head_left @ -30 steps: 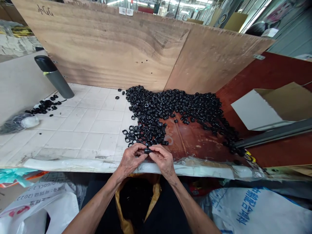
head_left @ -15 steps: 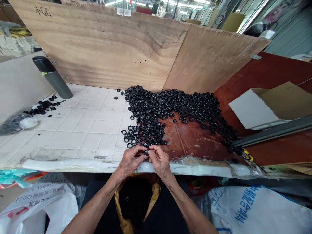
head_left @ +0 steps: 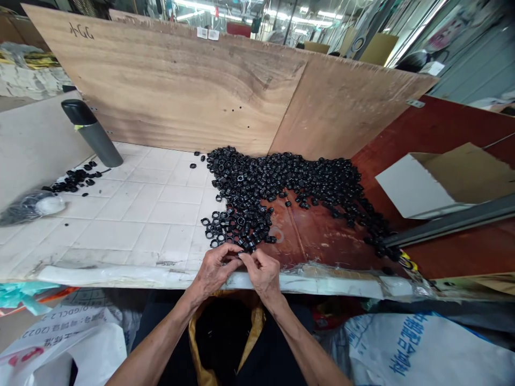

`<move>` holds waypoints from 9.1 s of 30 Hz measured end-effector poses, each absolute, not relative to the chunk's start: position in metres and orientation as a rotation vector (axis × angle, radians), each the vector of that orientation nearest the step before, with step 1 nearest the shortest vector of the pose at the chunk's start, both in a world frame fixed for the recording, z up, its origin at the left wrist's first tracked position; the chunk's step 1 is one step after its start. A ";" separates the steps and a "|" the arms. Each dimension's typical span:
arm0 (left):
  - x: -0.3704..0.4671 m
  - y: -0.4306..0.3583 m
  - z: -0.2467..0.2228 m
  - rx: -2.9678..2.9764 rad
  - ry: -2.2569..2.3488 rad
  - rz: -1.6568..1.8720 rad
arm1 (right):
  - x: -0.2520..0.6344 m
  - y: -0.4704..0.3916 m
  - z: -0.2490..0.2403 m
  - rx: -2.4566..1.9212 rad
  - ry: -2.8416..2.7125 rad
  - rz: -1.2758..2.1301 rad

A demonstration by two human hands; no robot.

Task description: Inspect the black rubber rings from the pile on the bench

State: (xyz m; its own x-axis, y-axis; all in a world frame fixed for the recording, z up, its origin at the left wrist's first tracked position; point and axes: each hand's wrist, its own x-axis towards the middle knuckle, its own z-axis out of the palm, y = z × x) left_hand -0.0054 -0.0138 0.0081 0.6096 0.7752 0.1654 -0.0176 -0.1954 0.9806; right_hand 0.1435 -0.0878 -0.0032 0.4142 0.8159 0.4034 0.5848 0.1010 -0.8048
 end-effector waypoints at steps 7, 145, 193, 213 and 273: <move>-0.005 -0.015 0.011 1.608 0.644 0.802 | 0.149 -0.094 0.001 -1.431 -1.282 0.496; -0.008 -0.016 -0.009 1.792 0.677 1.070 | 0.138 -0.082 0.002 -1.549 -1.185 0.528; -0.010 -0.017 -0.004 1.783 0.608 1.046 | 0.136 -0.088 0.001 -1.474 -1.175 0.599; -0.011 -0.017 -0.004 1.681 0.641 1.049 | 0.134 -0.092 0.005 -1.522 -1.222 0.497; -0.094 -0.121 -0.045 2.055 0.577 0.939 | 0.049 -0.188 -0.009 -1.268 -0.244 1.410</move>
